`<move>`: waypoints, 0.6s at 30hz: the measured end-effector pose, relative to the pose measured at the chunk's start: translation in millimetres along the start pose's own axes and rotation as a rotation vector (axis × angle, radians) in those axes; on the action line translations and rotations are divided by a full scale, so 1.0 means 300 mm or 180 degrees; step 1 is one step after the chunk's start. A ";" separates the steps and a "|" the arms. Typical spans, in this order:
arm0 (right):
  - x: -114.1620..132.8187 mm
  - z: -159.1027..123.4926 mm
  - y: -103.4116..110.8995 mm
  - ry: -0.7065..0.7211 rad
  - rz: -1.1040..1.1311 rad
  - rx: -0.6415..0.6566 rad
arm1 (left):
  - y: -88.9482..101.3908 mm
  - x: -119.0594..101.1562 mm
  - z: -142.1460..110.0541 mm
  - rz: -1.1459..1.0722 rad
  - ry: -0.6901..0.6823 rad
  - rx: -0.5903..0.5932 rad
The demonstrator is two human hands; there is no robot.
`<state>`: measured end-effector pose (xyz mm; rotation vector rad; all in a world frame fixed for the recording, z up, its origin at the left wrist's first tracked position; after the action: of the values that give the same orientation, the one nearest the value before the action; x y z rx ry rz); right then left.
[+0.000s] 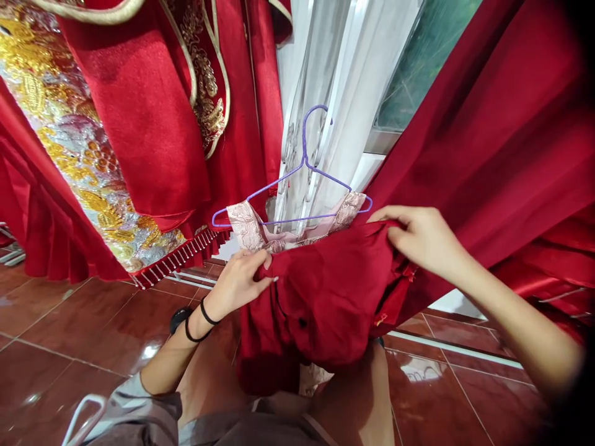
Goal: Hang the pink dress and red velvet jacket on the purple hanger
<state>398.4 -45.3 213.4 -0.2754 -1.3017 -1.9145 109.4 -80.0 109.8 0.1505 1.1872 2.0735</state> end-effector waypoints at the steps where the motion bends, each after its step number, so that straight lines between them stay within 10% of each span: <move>1: -0.004 -0.018 -0.038 0.0082 -0.0275 0.0165 | 0.024 -0.023 0.010 0.0296 -0.0190 -0.0362; 5: 0.023 -0.109 -0.306 0.0505 0.0519 0.1128 | 0.027 -0.163 0.045 0.1235 -0.1369 -0.1065; 9: -0.006 -0.149 -0.454 0.0118 0.1950 0.1142 | 0.001 -0.198 0.080 0.1562 -0.1947 -0.0955; 14: -0.084 -0.196 -0.329 -0.0730 0.2351 0.1662 | -0.053 -0.076 0.180 0.0080 -0.1428 0.0219; 18: -0.100 -0.264 -0.155 -0.1023 0.2262 0.1793 | -0.178 0.007 0.299 0.0352 -0.0275 0.0163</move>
<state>404.6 -91.4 128.6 -0.6644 -1.6122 -0.8933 175.2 0.7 118.1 0.3335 1.2037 2.1099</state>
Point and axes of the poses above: each hand's wrist, its own z-axis towards the middle knuckle, its own y-axis out of the back of the hand, x = y × z, the point moved 4 cm from there along z, towards the middle knuckle, and after that the axes turned 7 degrees about z, right-handed, at the moved point
